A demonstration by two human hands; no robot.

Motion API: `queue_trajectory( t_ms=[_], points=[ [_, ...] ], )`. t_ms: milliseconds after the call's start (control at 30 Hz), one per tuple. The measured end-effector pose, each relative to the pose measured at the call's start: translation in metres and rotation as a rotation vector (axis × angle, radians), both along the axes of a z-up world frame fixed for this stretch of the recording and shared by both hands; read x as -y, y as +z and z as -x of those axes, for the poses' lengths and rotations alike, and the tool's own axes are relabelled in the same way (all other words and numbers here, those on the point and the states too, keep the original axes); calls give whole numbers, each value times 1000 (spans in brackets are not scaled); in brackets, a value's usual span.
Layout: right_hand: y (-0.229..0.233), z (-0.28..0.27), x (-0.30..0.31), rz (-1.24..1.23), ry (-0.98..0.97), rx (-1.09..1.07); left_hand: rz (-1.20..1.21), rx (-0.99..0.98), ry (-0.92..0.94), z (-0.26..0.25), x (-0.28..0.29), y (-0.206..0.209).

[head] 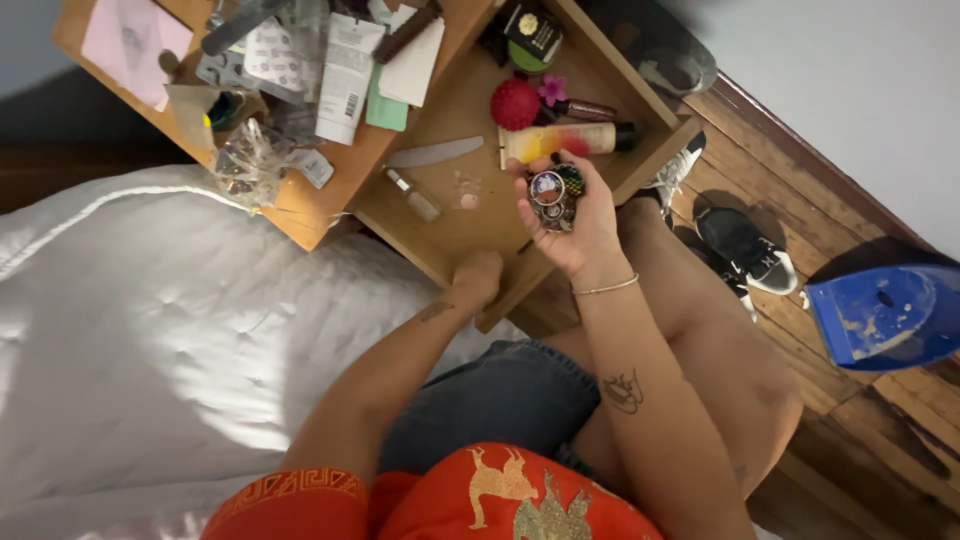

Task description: Organizing and sorting items on a nightstand and inside a drawer.

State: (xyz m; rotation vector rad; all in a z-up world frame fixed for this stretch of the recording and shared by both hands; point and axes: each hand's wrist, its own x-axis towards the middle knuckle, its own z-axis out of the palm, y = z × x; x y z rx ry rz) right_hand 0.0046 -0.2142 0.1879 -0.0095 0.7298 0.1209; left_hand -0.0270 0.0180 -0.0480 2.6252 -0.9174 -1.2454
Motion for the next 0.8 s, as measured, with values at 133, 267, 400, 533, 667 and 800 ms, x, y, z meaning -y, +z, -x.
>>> queue_trajectory(
  t_ms=[133,267,400,533,667,800],
  points=[
    [-1,-2,0,-1,0,-12,240,45,147,-2,-14,-4],
    [-5,2,2,1,-7,-6,88,32,160,-1,-18,-28],
    [-1,2,5,-12,-16,-7,275,-169,465,-32,-13,47],
    [4,1,11,-36,-38,-10,232,-220,355,-55,-21,9],
    [5,1,14,-32,-68,2,451,-882,640,-75,-37,48],
    [9,2,19,-28,-84,24,574,-1288,555,-88,-85,147]
  ],
)
